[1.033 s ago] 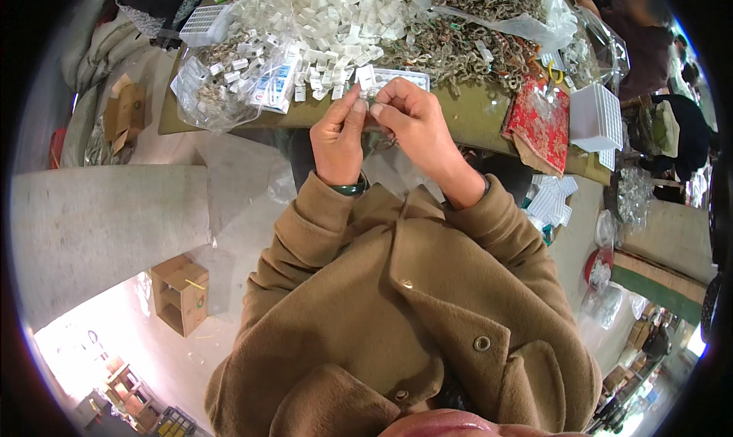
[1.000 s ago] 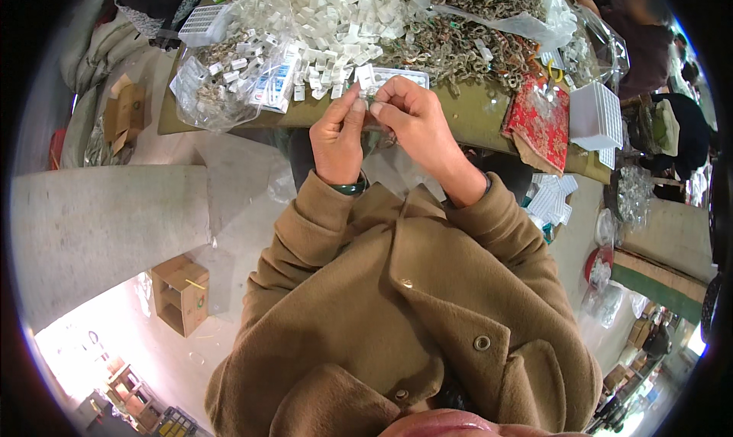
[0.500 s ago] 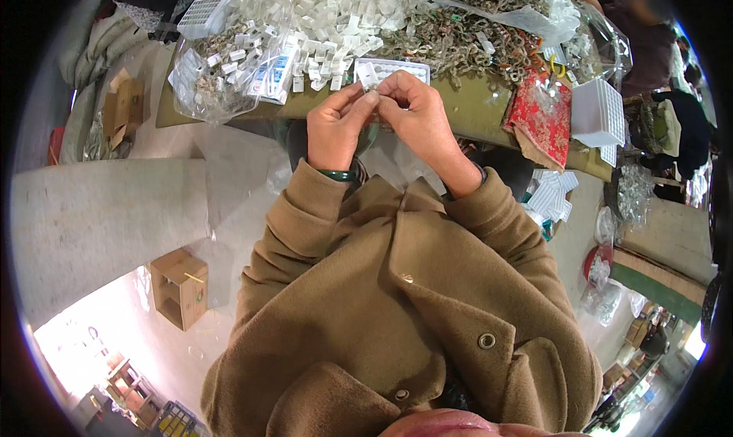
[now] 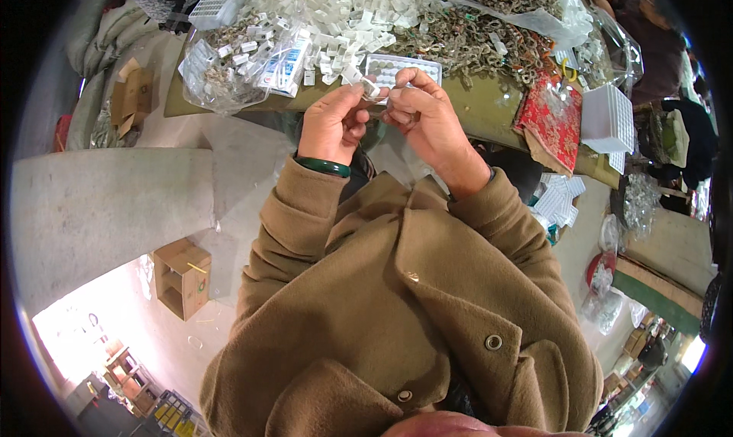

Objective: The person assembles small white electronic components by inserting metal pieces into them and placing them into a white plastic tray. The person repeatedly picks components, inserts metal parts, and arranges them in the tray.

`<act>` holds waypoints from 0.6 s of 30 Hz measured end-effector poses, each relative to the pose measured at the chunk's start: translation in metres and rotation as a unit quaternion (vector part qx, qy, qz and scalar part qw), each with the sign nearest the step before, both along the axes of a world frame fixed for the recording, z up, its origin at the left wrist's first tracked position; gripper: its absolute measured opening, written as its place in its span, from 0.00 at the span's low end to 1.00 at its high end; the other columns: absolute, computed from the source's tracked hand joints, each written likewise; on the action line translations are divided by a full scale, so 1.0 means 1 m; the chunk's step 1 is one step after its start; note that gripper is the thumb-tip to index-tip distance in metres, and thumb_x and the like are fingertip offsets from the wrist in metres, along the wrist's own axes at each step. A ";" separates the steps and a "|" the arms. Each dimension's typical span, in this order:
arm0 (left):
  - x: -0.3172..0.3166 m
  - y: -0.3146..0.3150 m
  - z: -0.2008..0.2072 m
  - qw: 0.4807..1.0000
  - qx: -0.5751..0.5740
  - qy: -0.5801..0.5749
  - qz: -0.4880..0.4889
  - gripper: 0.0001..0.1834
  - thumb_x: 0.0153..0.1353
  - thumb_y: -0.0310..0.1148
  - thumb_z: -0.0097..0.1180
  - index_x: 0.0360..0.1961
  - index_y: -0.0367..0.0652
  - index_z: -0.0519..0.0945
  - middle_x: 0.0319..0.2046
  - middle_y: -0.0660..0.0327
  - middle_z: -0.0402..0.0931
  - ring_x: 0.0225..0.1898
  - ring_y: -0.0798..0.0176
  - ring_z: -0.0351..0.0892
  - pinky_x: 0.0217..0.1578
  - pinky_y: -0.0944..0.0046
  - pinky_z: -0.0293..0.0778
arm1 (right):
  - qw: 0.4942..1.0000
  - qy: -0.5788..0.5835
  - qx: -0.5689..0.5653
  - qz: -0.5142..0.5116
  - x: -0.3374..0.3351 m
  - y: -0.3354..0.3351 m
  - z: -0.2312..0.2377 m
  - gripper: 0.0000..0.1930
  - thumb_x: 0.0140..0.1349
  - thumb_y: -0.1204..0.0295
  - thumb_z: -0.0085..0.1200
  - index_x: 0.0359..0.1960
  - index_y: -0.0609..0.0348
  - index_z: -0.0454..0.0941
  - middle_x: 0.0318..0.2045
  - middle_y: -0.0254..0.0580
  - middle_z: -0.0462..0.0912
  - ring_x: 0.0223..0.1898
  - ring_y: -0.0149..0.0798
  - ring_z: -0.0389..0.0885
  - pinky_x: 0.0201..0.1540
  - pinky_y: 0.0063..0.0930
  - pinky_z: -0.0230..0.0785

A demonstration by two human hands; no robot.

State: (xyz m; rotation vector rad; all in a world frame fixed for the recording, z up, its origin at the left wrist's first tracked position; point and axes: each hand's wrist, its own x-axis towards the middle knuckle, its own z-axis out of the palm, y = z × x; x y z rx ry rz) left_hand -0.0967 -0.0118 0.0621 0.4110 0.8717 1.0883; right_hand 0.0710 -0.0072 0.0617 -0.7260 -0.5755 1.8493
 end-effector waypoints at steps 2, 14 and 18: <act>-0.002 -0.001 0.001 0.998 -0.004 -0.062 -0.016 0.13 0.64 0.31 0.56 0.48 0.39 0.78 0.42 0.59 0.82 0.23 0.80 0.69 0.20 0.81 0.62 | 0.999 0.029 -0.014 0.009 -0.002 -0.001 0.002 0.05 0.61 0.78 0.51 0.36 0.52 0.71 0.19 0.22 0.63 0.21 0.23 0.60 0.36 0.25 0.65; -0.012 -0.003 -0.019 0.986 -0.119 -0.109 0.044 0.14 0.68 0.33 0.52 0.50 0.36 0.76 0.45 0.56 0.81 0.38 0.73 0.84 0.25 0.80 0.78 | 0.991 -0.134 0.002 -0.007 -0.002 -0.003 -0.019 0.08 0.65 0.68 0.53 0.38 0.61 0.78 0.25 0.33 0.77 0.30 0.31 0.76 0.39 0.27 0.70; -0.022 -0.011 -0.040 0.997 -0.072 0.003 0.026 0.14 0.69 0.33 0.51 0.50 0.35 0.77 0.43 0.56 0.82 0.41 0.70 0.83 0.34 0.76 0.80 | 0.913 -0.383 0.114 -0.079 0.009 0.006 -0.034 0.13 0.64 0.67 0.54 0.36 0.67 0.81 0.29 0.41 0.84 0.29 0.35 0.80 0.36 0.28 0.72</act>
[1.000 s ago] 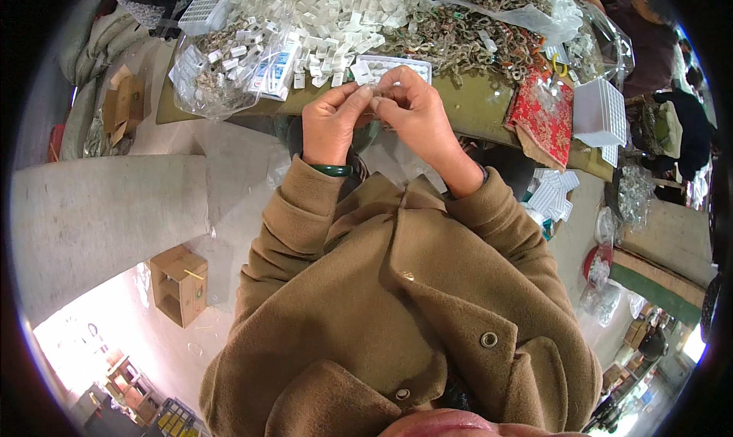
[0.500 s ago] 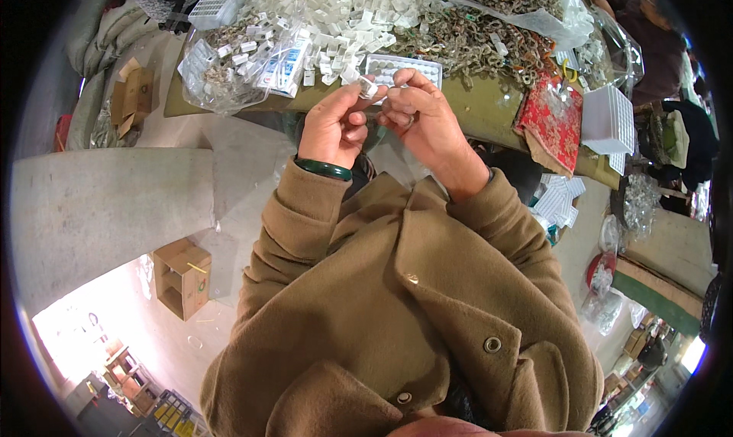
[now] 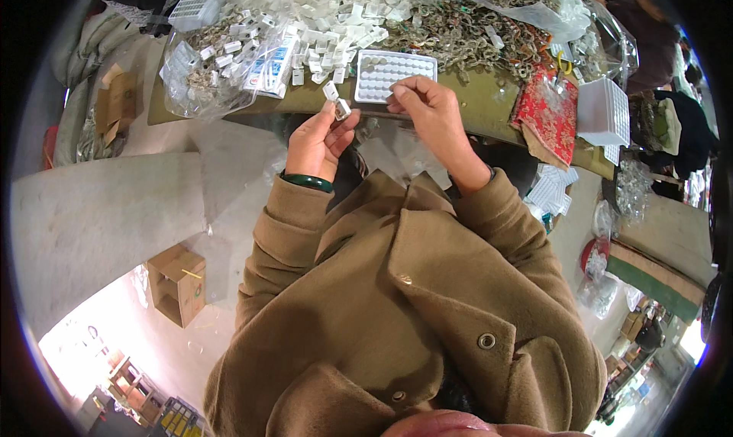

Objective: The person assembles small white electronic components by inserting metal pieces into them and placing them into a white plastic tray. The person repeatedly picks components, inserts metal parts, and arranges them in the tray.

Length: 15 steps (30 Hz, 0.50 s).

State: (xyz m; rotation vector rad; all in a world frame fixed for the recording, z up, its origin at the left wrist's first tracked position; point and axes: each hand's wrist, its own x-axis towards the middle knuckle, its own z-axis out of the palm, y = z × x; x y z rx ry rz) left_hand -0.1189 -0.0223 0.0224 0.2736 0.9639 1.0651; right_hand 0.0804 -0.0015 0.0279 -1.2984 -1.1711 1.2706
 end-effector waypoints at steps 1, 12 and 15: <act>-0.001 0.000 -0.005 1.000 -0.014 0.021 -0.002 0.14 0.69 0.33 0.51 0.50 0.35 0.77 0.43 0.56 0.82 0.42 0.69 0.83 0.36 0.75 0.80 | 0.998 -0.056 0.036 -0.004 0.004 0.006 -0.002 0.11 0.64 0.68 0.54 0.36 0.66 0.81 0.29 0.43 0.84 0.28 0.36 0.81 0.35 0.29 0.72; 0.018 0.000 -0.020 0.985 0.119 0.114 -0.053 0.06 0.63 0.24 0.53 0.40 0.38 0.78 0.39 0.58 0.82 0.39 0.67 0.82 0.38 0.69 0.79 | 0.880 -0.380 0.286 -0.001 -0.020 0.058 -0.023 0.02 0.57 0.73 0.55 0.31 0.54 0.80 0.30 0.43 0.78 0.28 0.52 0.79 0.30 0.43 0.72; 0.016 0.001 -0.021 0.986 0.114 0.106 -0.060 0.07 0.63 0.25 0.54 0.41 0.37 0.78 0.39 0.57 0.82 0.39 0.67 0.82 0.38 0.69 0.79 | 0.857 -0.421 0.298 0.003 -0.024 0.056 -0.028 0.02 0.58 0.73 0.54 0.30 0.53 0.78 0.29 0.42 0.77 0.28 0.52 0.79 0.29 0.42 0.72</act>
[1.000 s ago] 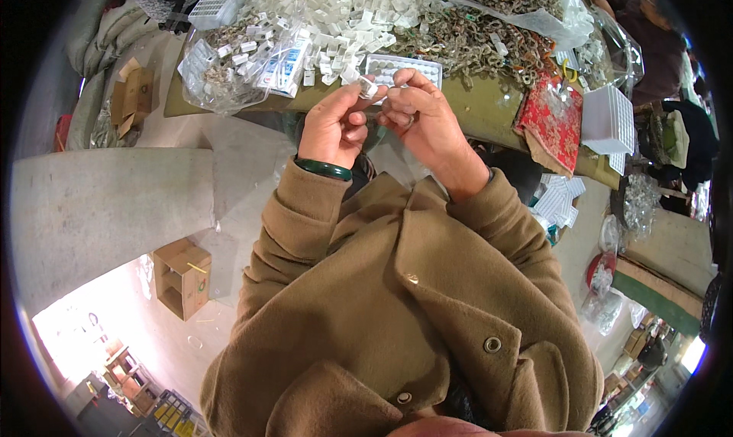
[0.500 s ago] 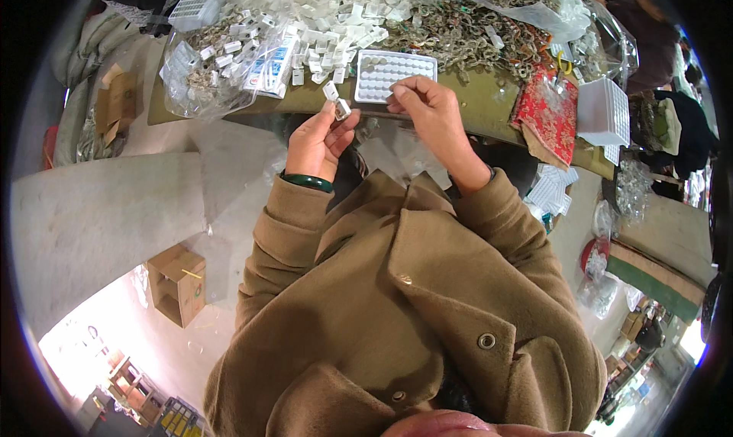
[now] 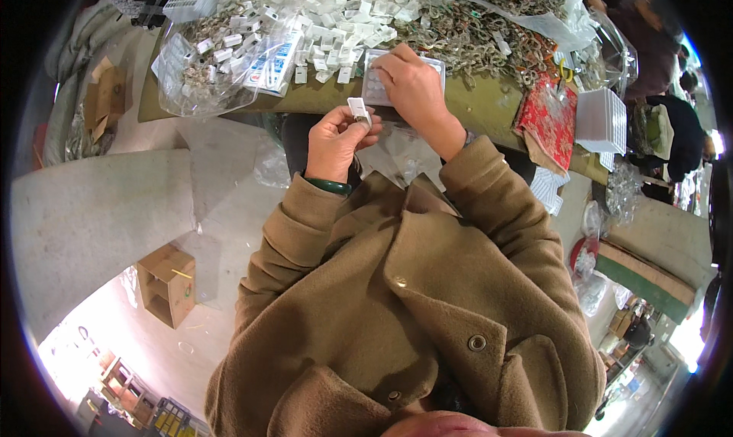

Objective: The person assembles small white electronic components by inserting metal pieces into them and placing them into a white plastic tray. The person repeatedly picks components, inserts metal parts, and arranges them in the tray.

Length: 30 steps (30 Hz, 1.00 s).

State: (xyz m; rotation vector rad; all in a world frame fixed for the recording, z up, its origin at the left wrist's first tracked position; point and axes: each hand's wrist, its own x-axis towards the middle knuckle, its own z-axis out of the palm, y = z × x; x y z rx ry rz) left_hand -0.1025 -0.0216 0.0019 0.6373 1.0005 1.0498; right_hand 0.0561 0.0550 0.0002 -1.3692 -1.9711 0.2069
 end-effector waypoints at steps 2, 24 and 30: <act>-0.003 0.002 0.002 1.000 -0.015 -0.007 0.000 0.09 0.63 0.26 0.55 0.44 0.36 0.78 0.39 0.57 0.82 0.39 0.67 0.82 0.38 0.70 0.79 | 1.000 -0.026 -0.004 0.000 0.000 -0.001 -0.001 0.02 0.58 0.73 0.53 0.30 0.53 0.78 0.28 0.42 0.76 0.28 0.52 0.79 0.29 0.42 0.72; -0.014 0.028 0.005 0.997 -0.059 -0.042 0.018 0.14 0.67 0.27 0.52 0.50 0.30 0.75 0.45 0.52 0.80 0.44 0.64 0.83 0.37 0.74 0.82 | 0.995 -0.056 -0.034 0.073 0.004 0.008 0.019 0.07 0.54 0.74 0.58 0.34 0.59 0.77 0.29 0.47 0.79 0.28 0.50 0.80 0.30 0.38 0.73; -0.011 0.028 0.008 0.998 -0.052 -0.023 -0.011 0.15 0.66 0.27 0.54 0.52 0.32 0.76 0.44 0.57 0.81 0.42 0.65 0.83 0.38 0.72 0.81 | 0.980 0.100 -0.129 0.116 0.005 -0.021 0.039 0.08 0.54 0.76 0.60 0.33 0.59 0.74 0.30 0.46 0.80 0.29 0.49 0.81 0.29 0.37 0.72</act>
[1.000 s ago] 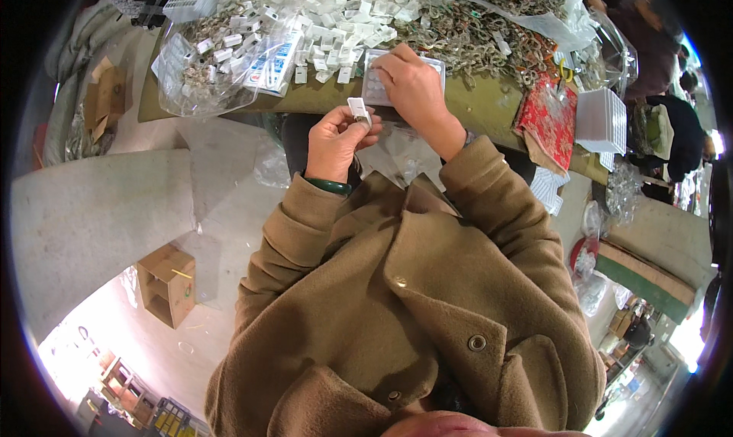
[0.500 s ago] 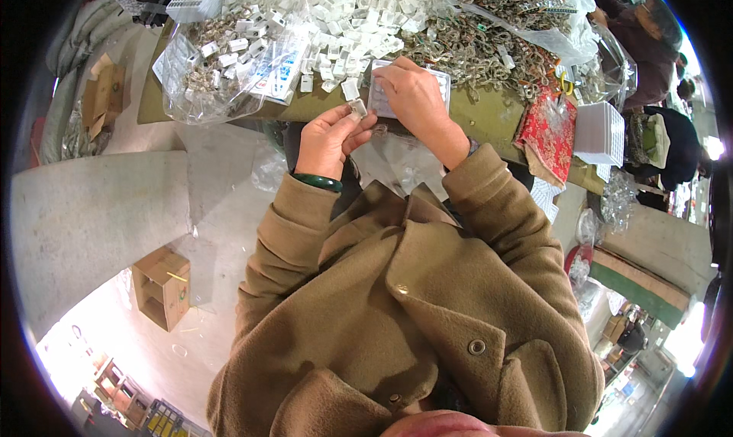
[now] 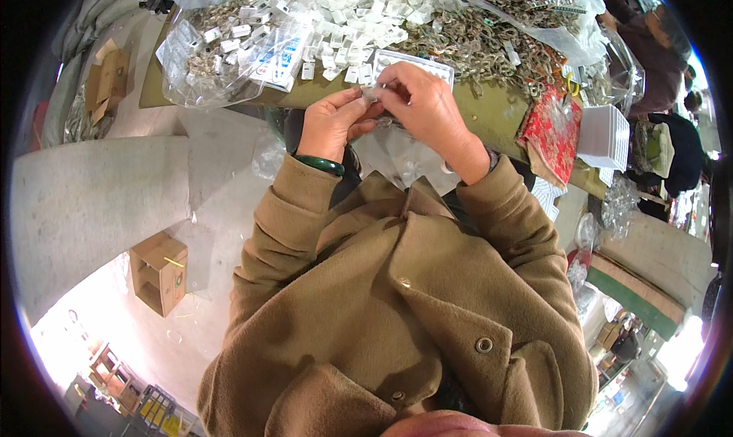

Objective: The person assembles small white electronic components by inserting metal pieces into them and placing them into a white plastic tray. The person repeatedly picks components, inserts metal parts, and arranges them in the tray.

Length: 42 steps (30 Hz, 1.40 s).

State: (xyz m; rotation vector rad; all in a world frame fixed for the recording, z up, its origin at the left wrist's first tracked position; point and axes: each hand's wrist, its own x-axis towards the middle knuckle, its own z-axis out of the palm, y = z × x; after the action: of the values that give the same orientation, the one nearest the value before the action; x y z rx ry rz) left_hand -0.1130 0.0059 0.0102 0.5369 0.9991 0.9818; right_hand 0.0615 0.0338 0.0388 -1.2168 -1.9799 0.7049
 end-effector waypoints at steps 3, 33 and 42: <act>0.004 -0.003 0.002 1.000 0.020 0.014 -0.001 0.16 0.64 0.27 0.55 0.52 0.32 0.77 0.43 0.57 0.81 0.42 0.65 0.83 0.40 0.70 0.80 | 0.997 -0.017 0.079 0.012 -0.006 -0.008 -0.001 0.06 0.56 0.78 0.59 0.34 0.58 0.75 0.27 0.42 0.80 0.28 0.42 0.82 0.30 0.30 0.73; 0.022 -0.004 -0.002 0.998 -0.048 0.003 0.046 0.10 0.66 0.36 0.56 0.40 0.39 0.79 0.36 0.59 0.82 0.36 0.70 0.82 0.30 0.74 0.77 | 0.983 -0.114 0.058 -0.132 0.014 0.039 -0.034 0.03 0.58 0.74 0.55 0.33 0.59 0.75 0.30 0.48 0.79 0.30 0.53 0.78 0.34 0.42 0.72; 0.030 -0.011 0.013 1.000 -0.013 -0.027 0.003 0.13 0.67 0.29 0.53 0.49 0.34 0.77 0.41 0.58 0.81 0.41 0.67 0.82 0.38 0.73 0.80 | 0.992 0.117 -0.044 -0.026 0.022 -0.015 0.003 0.05 0.59 0.81 0.56 0.37 0.62 0.77 0.30 0.39 0.78 0.31 0.33 0.78 0.34 0.26 0.70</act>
State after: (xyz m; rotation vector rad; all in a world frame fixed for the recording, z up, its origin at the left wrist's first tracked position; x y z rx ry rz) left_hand -0.0832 -0.0054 0.0231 0.4844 0.9649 0.9828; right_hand 0.0836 0.0189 0.0416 -1.1744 -1.7362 0.8745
